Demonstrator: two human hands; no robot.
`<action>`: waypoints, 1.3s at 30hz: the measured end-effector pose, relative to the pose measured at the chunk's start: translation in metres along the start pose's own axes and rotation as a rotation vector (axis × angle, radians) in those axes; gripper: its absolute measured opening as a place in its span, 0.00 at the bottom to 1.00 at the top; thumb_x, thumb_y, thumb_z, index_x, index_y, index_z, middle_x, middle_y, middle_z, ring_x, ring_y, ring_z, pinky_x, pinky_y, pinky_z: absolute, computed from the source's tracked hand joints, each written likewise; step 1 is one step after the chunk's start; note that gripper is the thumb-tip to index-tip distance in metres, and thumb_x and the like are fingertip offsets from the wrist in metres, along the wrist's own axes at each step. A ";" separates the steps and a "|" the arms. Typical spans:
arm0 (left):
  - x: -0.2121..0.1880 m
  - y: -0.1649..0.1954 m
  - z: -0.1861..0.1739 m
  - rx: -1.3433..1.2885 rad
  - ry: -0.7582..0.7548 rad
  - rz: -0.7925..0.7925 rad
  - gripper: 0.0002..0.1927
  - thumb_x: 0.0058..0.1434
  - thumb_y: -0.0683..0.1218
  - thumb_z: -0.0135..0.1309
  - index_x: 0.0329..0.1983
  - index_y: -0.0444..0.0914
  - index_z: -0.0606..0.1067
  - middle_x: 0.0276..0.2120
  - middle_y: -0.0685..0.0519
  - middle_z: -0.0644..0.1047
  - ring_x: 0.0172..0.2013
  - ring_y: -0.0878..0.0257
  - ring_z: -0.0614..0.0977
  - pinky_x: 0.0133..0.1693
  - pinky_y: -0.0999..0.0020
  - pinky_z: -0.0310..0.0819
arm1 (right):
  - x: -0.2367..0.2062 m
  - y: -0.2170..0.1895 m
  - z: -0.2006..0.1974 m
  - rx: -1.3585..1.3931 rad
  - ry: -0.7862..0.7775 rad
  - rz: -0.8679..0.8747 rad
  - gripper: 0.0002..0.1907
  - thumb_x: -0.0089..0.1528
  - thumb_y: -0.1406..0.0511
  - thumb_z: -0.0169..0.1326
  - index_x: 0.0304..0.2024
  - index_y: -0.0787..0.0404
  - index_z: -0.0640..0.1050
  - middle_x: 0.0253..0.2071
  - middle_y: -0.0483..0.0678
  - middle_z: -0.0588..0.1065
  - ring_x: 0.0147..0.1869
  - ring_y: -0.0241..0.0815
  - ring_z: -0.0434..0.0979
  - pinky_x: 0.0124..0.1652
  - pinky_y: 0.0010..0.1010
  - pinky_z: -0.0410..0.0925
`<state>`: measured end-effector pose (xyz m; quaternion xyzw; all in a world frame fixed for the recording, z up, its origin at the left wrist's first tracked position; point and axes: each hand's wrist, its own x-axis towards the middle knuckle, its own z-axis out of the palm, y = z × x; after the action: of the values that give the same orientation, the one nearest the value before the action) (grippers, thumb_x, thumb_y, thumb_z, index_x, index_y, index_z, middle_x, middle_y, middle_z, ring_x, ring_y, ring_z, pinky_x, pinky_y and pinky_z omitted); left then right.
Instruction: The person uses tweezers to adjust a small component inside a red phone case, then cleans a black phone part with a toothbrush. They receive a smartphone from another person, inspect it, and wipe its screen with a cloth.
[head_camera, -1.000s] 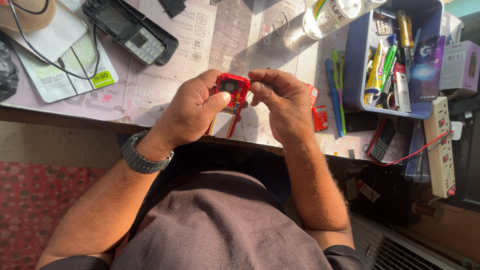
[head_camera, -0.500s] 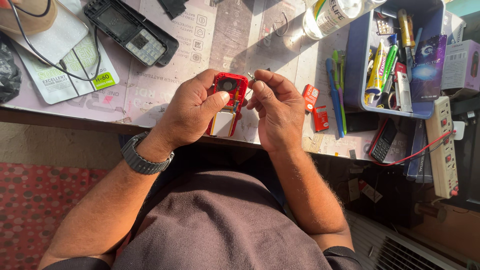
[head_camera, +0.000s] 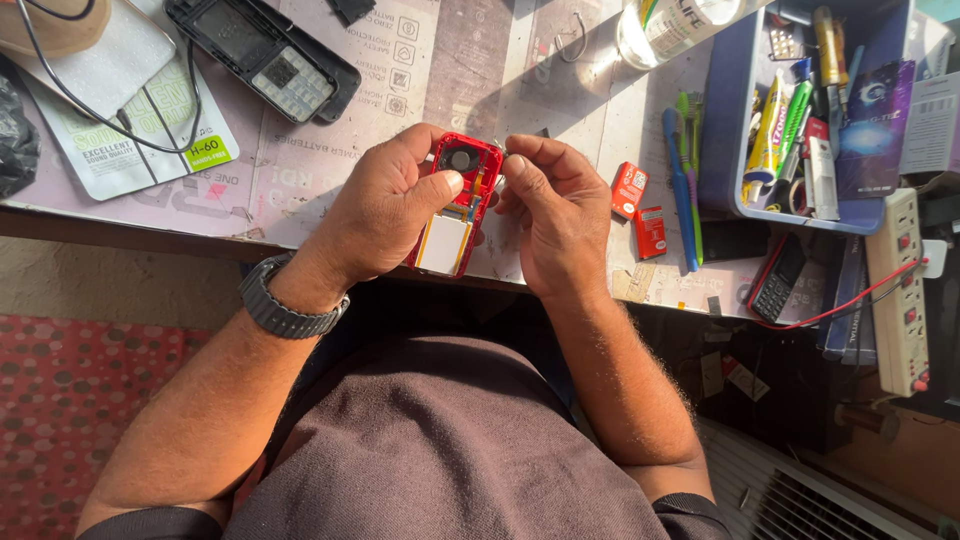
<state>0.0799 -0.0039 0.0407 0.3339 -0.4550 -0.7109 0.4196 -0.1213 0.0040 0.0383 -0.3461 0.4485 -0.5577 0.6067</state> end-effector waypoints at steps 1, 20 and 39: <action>0.001 -0.001 0.000 -0.005 -0.001 0.006 0.14 0.70 0.40 0.45 0.57 0.31 0.70 0.40 0.49 0.81 0.38 0.70 0.82 0.40 0.72 0.81 | 0.001 0.000 0.000 0.014 0.005 0.022 0.12 0.66 0.73 0.59 0.51 0.72 0.77 0.42 0.52 0.79 0.36 0.38 0.78 0.39 0.29 0.74; 0.007 -0.003 -0.001 0.023 0.039 -0.025 0.14 0.69 0.40 0.46 0.56 0.32 0.70 0.37 0.50 0.81 0.34 0.71 0.82 0.35 0.74 0.81 | 0.005 0.006 -0.001 -0.032 0.023 -0.059 0.11 0.66 0.75 0.59 0.51 0.74 0.78 0.43 0.53 0.79 0.37 0.38 0.78 0.38 0.27 0.73; 0.000 0.006 0.006 0.406 0.059 0.145 0.12 0.67 0.43 0.47 0.50 0.35 0.76 0.34 0.54 0.83 0.35 0.71 0.81 0.40 0.72 0.77 | -0.008 -0.007 0.003 -0.650 -0.029 -0.381 0.07 0.67 0.76 0.59 0.47 0.66 0.79 0.44 0.43 0.77 0.49 0.32 0.77 0.52 0.22 0.71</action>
<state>0.0763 -0.0028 0.0481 0.3986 -0.5991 -0.5628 0.4068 -0.1208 0.0102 0.0472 -0.6058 0.5209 -0.4842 0.3568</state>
